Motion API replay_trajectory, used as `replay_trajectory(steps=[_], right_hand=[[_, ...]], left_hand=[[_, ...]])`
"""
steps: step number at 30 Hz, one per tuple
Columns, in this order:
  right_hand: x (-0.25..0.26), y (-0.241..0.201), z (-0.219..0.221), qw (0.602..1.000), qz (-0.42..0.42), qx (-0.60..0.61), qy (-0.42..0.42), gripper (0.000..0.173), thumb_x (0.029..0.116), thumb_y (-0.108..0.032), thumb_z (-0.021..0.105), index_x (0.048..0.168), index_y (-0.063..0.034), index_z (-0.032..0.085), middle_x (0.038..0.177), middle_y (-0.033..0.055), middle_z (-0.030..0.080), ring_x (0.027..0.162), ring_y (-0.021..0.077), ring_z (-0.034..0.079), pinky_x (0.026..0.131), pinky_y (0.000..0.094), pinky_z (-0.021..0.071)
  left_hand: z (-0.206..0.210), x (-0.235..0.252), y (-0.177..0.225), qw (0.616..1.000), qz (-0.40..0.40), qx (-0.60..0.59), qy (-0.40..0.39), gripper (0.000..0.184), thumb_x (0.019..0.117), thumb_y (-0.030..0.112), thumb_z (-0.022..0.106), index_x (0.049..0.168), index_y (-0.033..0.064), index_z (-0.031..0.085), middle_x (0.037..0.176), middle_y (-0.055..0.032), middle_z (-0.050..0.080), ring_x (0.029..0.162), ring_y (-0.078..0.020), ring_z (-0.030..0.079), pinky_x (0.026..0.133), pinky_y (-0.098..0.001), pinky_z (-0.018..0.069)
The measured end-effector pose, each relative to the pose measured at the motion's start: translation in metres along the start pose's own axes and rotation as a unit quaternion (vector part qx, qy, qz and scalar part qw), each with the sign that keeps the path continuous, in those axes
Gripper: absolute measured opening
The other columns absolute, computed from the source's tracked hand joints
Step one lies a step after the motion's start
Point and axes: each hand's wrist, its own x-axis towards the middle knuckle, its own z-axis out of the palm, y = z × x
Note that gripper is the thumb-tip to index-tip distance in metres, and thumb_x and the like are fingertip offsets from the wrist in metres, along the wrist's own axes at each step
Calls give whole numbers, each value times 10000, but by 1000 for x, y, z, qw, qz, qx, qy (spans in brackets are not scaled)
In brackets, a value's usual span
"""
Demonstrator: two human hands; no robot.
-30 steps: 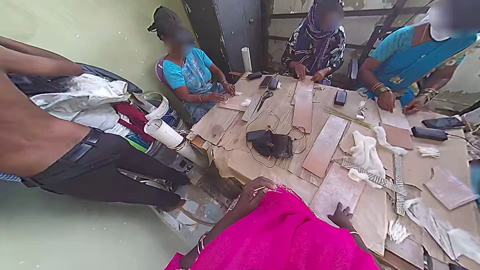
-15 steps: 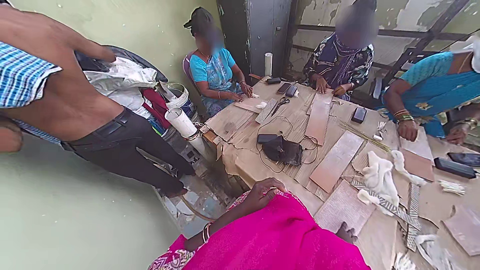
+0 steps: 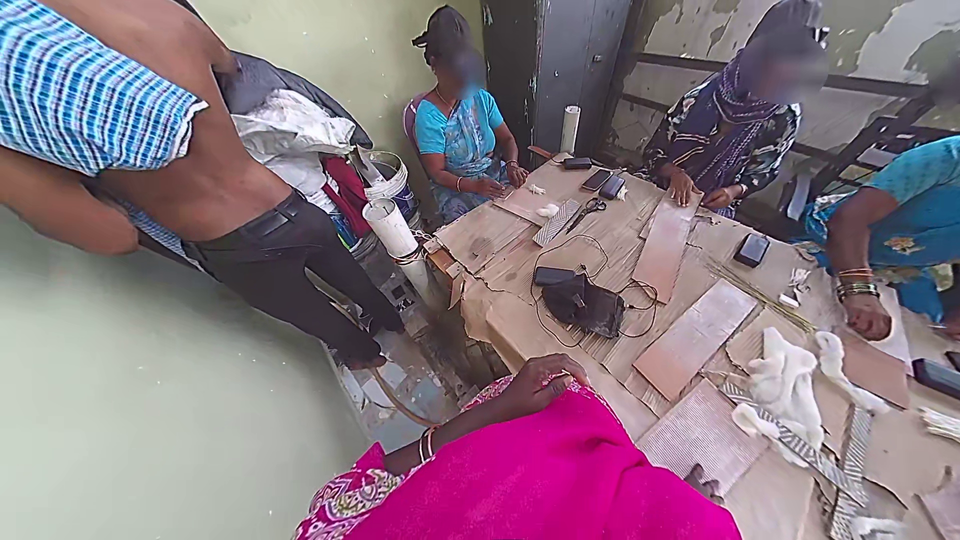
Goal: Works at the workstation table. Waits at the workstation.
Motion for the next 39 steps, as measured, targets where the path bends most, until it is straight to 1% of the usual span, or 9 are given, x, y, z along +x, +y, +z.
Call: replay_trajectory(steps=[4,8,13,15,23,26,32,35,39], right_hand=[[62,28,35,998,-30,18,46,969,968,-298,710,1630,3,71,1650,373,84,1517,548,192,1186,597,303],[80,34,38,999,-26,-37,13,975,986,-365,675,1631,-6,39,1657,362,62,1526,518,208,1205,539,308],[52,27,29,1000,-20,-18,8,913,1019,-329,636,1635,-23,36,1673,326,62,1534,490,207,1198,533,304],[43,20,26,999,-12,-6,33,922,986,-308,682,1635,-22,92,1668,328,106,1520,496,244,1178,549,334],[25,13,13,1000,-19,-9,8,964,983,-292,684,1628,10,34,1658,361,65,1522,534,195,1180,572,323],[56,26,33,999,-22,19,45,1008,938,-277,750,1633,-7,72,1658,357,83,1510,549,211,1148,614,347],[58,25,27,1000,-9,-14,6,1027,961,-334,717,1638,-31,6,1668,339,64,1512,514,246,1143,584,371],[95,39,52,999,-18,-6,51,1062,907,-338,779,1641,-38,72,1656,352,106,1491,552,259,1104,626,401],[61,26,35,999,-8,-5,40,1067,920,-317,766,1638,-26,33,1662,347,87,1510,531,232,1145,592,368]], left_hand=[[1,-1,1,1000,-1,-1,4,305,1070,114,443,988,-117,625,1019,-175,692,1087,-89,643,1008,-218,470],[3,-2,5,1000,-7,-1,1,301,1068,107,445,992,-121,626,1021,-172,694,1092,-82,643,1008,-216,471],[5,-2,6,1000,-4,8,0,325,1068,117,446,982,-132,636,1010,-190,696,1079,-101,647,997,-212,472],[6,-2,5,1000,-1,12,-1,328,1071,122,442,981,-130,631,1010,-192,692,1078,-102,647,999,-210,469],[9,-2,3,1000,-3,11,5,366,1088,191,434,991,-95,641,1040,-165,700,1138,-113,631,1047,-242,450],[10,-1,1,1000,1,7,-4,375,1098,208,421,1005,-86,634,1045,-158,693,1131,-111,631,1038,-243,460],[11,2,2,1000,-3,12,-15,388,1103,209,402,1004,-90,628,1042,-165,687,1129,-110,628,1033,-237,458],[10,3,1,1000,-2,14,-16,389,1104,215,406,1009,-88,631,1043,-163,692,1123,-106,633,1031,-239,464],[9,4,0,1000,0,19,-17,376,1098,203,413,1003,-86,635,1040,-165,694,1120,-120,638,1036,-249,462]])
